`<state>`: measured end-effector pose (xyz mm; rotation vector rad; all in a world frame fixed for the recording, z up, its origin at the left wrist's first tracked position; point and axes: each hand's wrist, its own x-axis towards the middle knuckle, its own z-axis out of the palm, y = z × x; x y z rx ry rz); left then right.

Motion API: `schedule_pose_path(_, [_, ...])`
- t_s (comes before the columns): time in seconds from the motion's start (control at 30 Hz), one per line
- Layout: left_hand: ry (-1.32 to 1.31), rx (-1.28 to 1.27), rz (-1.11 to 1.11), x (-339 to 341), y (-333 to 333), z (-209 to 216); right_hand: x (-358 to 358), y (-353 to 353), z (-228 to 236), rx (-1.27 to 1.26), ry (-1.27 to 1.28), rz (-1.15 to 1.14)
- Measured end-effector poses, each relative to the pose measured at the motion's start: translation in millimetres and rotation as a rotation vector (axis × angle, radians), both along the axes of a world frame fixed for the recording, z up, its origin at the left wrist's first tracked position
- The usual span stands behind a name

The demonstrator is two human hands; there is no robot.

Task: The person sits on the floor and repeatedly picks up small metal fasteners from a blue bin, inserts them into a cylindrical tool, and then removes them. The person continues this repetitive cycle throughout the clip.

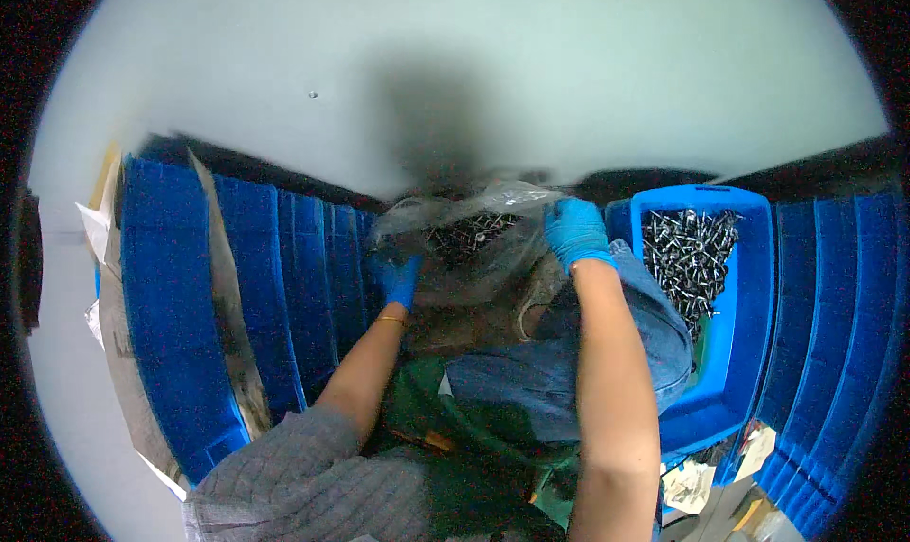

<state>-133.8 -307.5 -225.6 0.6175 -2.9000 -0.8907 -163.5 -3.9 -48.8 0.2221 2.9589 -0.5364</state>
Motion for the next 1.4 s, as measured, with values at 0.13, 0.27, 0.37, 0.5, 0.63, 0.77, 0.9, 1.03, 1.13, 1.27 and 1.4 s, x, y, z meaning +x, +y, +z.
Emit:
schedule_pose_path(0.13, [0.134, 0.493, -0.087, -9, -12, -1, 5, 31, -29, -0.228, 0.118, -0.319])
schedule_pose_path(0.27, [-0.017, 0.752, -0.189, -45, -15, 4, 1, 22, -42, -0.259, 0.234, -0.404])
schedule_pose_path(0.37, [-0.077, 0.766, 0.058, -56, -5, 19, -1, 13, -39, -0.392, 0.210, -0.439])
schedule_pose_path(0.5, [0.032, 1.405, 0.211, -56, 34, 51, -8, 10, -63, -1.123, 0.352, -0.815])
schedule_pose_path(0.63, [-0.062, 1.617, 0.297, -52, 42, 116, -13, 6, -49, -1.134, 0.313, -0.861])
schedule_pose_path(0.77, [-0.131, 1.715, 0.109, -53, 39, 156, -24, 1, -37, -0.931, 0.298, -0.741])
schedule_pose_path(0.9, [-0.115, 1.679, 0.252, -54, 63, 211, -24, -3, -1, -0.916, 0.385, -0.748])
schedule_pose_path(1.03, [0.013, 1.501, 0.448, -47, 95, 289, -21, -7, 24, -1.044, 0.456, -0.737])
schedule_pose_path(1.13, [0.064, 1.572, 0.253, -41, 91, 321, -6, -7, 82, -1.569, 0.360, -0.907])
schedule_pose_path(1.27, [0.215, 1.614, 0.017, -36, 84, 365, 15, -4, 155, -1.938, 0.348, -0.869])
schedule_pose_path(1.4, [0.538, 1.309, -0.368, -29, 82, 423, 38, 3, 240, -1.978, 0.479, -0.724])
